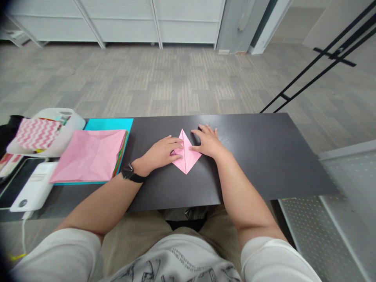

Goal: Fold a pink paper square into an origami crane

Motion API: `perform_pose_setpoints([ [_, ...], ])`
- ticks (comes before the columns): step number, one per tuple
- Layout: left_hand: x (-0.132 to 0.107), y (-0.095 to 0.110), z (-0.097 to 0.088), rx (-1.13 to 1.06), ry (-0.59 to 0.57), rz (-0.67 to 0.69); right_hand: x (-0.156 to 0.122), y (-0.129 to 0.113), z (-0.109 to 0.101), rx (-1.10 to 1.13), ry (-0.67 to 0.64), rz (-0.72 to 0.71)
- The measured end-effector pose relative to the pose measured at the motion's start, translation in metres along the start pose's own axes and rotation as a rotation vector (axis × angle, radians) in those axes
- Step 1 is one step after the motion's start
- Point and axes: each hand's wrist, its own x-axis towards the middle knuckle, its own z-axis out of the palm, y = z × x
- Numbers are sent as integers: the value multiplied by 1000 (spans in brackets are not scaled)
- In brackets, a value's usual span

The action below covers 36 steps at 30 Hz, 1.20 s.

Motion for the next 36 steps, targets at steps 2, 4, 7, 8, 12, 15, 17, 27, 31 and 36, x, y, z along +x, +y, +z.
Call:
perform_pose_setpoints([
  [2,0,-1,1,0,19,-23,-2,-2,0,30,23,-69],
  [4,1,-1,2,6,36,-33,-4,-4,1,61,24,-161],
  [7,3,-2,3,37,72,-33,-6,-6,2,81,3,-256],
  [8,3,-2,4,54,89,-34,-6,-6,3,80,1,-263],
  [12,6,-8,10,119,138,-25,-5,-4,5,83,5,-265],
  [15,6,-13,15,146,152,-26,-4,-3,5,104,-11,-284],
  [17,5,-14,16,156,156,-27,-4,-2,4,115,-19,-294],
  [27,4,-5,5,104,193,-11,-7,-5,2,108,-44,-301],
  [31,5,-6,5,77,195,-9,-7,-7,1,114,-47,-307],
  [36,4,-5,5,51,179,-17,-8,-8,2,116,-44,-311],
])
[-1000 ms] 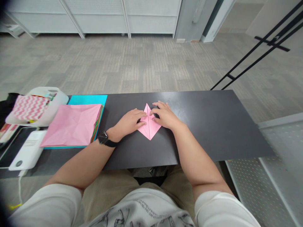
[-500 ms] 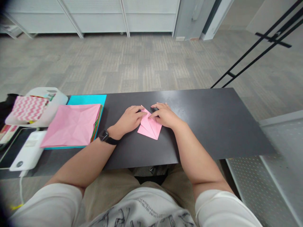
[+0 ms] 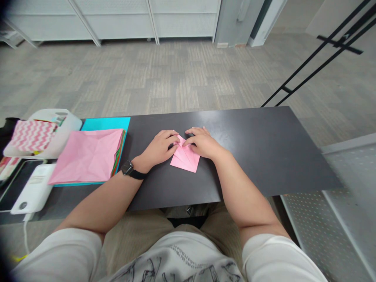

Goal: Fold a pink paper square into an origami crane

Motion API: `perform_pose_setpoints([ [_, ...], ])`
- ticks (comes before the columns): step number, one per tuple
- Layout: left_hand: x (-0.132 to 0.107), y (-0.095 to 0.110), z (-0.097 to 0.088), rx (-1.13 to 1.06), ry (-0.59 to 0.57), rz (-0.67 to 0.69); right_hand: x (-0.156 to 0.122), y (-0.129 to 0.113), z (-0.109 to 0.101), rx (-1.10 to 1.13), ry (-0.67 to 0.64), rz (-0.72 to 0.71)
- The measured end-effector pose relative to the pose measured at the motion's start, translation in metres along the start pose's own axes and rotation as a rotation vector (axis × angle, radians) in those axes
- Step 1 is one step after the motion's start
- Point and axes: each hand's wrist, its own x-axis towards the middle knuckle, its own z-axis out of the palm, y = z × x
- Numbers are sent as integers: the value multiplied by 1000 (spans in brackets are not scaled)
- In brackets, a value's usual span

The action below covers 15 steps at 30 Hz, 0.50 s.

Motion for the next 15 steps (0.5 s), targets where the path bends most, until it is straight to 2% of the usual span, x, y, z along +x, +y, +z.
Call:
perform_pose_setpoints([
  [7,-1,9,-2,24,-1,-65,0,-1,-1,6,2,16],
  [15,-5,25,-3,111,-93,-30,-2,0,-3,-29,35,100],
])
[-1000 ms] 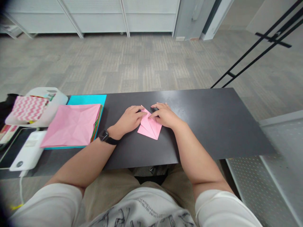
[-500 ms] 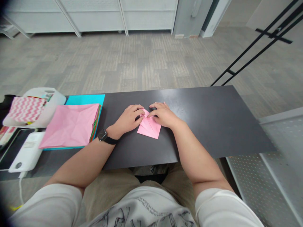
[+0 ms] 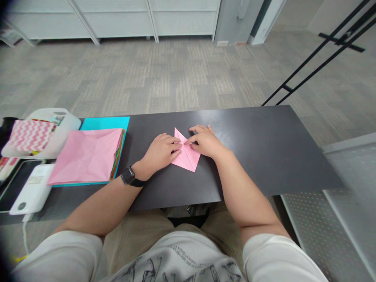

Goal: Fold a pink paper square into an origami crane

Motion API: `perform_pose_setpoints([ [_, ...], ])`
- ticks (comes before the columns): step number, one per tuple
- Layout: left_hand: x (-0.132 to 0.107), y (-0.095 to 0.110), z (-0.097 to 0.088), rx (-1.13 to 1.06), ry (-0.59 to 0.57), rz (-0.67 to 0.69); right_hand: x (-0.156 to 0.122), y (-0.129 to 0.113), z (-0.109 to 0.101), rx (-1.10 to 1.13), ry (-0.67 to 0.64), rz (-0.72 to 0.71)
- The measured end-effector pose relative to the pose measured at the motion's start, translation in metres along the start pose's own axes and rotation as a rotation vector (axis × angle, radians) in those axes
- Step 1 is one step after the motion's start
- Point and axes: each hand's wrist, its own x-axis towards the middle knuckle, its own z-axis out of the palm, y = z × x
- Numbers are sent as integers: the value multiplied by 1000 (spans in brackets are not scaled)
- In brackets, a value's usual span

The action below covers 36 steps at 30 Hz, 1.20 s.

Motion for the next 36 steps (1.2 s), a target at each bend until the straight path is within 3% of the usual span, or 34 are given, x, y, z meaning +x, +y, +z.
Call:
perform_pose_setpoints([
  [13,-2,0,-2,-1,-60,-3,1,5,1,27,38,-21],
  [18,-1,1,1,-20,-26,-25,2,14,0,-22,129,66],
  [22,-1,-2,8,26,7,-32,2,11,0,-77,105,61],
  [27,-1,-4,8,78,15,-54,4,1,-2,49,140,69],
  [32,-1,-4,9,27,112,-116,6,-3,-1,169,155,91],
  [36,2,-12,12,-161,252,-220,9,-2,3,346,246,125],
])
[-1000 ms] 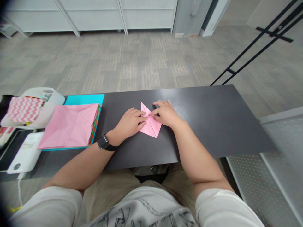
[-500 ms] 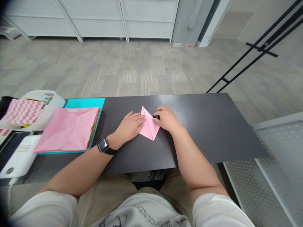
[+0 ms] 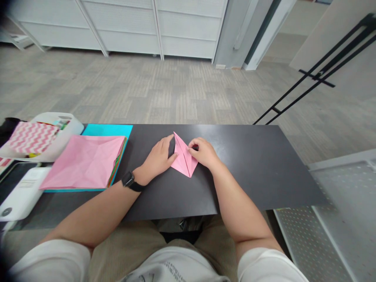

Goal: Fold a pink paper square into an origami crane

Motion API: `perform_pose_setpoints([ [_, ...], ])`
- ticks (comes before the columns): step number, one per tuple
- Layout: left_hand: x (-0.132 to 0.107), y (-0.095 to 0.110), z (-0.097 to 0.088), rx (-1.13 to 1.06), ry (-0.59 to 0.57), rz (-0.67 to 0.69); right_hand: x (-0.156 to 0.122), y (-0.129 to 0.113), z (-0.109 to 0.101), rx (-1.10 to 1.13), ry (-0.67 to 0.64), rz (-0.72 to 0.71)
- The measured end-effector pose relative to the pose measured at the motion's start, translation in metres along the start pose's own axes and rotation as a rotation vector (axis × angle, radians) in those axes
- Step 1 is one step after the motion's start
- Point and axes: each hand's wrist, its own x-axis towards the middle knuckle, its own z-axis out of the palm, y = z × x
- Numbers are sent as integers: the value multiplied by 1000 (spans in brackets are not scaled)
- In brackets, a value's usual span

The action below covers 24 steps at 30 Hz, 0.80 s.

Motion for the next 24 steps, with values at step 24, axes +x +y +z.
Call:
perform_pose_setpoints([
  [24,18,-13,-10,-775,453,-160,-3,-16,-4,170,579,-213],
])
